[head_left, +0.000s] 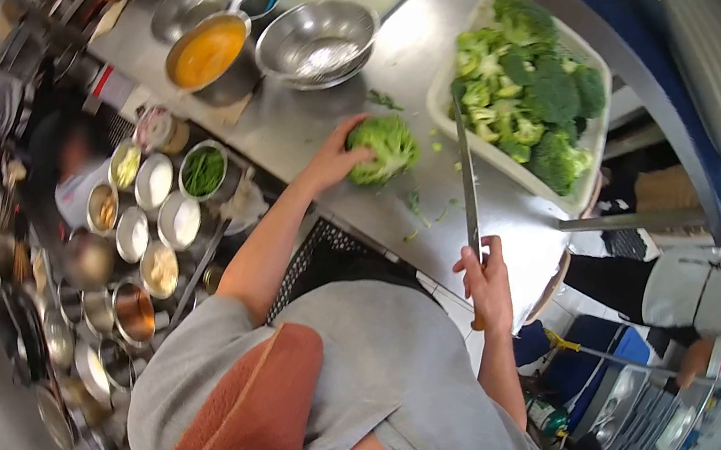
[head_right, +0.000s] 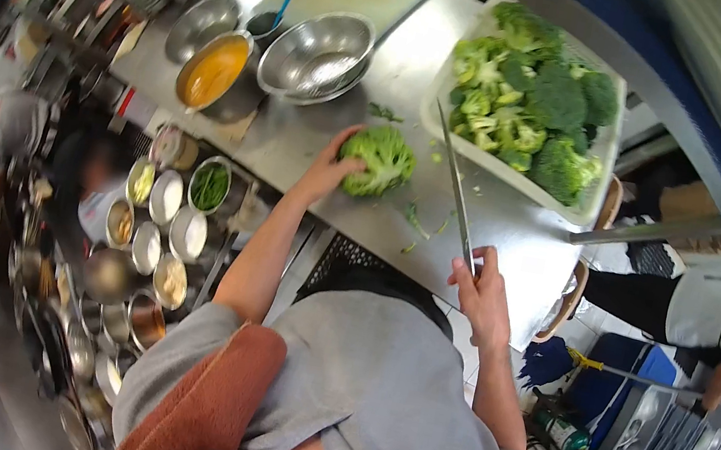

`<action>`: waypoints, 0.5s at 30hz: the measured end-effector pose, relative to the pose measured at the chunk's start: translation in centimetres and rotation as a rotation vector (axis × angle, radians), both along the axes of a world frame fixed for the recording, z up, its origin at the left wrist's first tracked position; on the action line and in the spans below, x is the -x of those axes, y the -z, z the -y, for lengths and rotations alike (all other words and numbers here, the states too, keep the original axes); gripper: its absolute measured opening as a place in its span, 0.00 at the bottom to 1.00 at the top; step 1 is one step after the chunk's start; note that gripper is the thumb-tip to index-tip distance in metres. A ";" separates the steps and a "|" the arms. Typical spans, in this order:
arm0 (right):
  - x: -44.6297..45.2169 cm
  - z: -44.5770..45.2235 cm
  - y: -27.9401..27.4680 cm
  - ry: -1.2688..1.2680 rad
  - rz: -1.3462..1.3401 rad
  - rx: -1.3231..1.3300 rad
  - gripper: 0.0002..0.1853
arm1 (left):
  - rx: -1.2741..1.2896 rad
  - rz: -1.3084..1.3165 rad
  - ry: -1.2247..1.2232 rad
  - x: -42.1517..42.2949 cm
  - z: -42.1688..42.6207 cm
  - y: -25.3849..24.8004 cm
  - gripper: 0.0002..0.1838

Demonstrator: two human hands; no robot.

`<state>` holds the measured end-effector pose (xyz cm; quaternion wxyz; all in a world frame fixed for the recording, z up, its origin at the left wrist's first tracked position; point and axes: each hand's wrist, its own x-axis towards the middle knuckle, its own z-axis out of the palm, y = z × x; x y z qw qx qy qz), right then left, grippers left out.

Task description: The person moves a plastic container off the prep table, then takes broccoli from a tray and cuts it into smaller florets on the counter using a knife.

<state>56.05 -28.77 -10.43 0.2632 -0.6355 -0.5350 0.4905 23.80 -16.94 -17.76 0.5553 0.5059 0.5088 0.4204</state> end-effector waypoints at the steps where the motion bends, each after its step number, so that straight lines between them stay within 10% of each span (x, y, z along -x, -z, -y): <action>1: 0.1 -0.7 0.4 -0.031 0.027 0.030 0.19 | -0.107 -0.101 -0.049 0.8 -0.4 0.8 0.37; 5: 1.8 -2.2 0.9 -0.057 -0.017 0.009 0.14 | -0.274 -0.597 -0.125 0.4 0.5 -2.5 0.45; 15: 8.2 -5.9 2.9 -0.171 0.116 -0.429 0.06 | -0.246 -0.487 -0.032 -3.8 2.3 0.2 0.58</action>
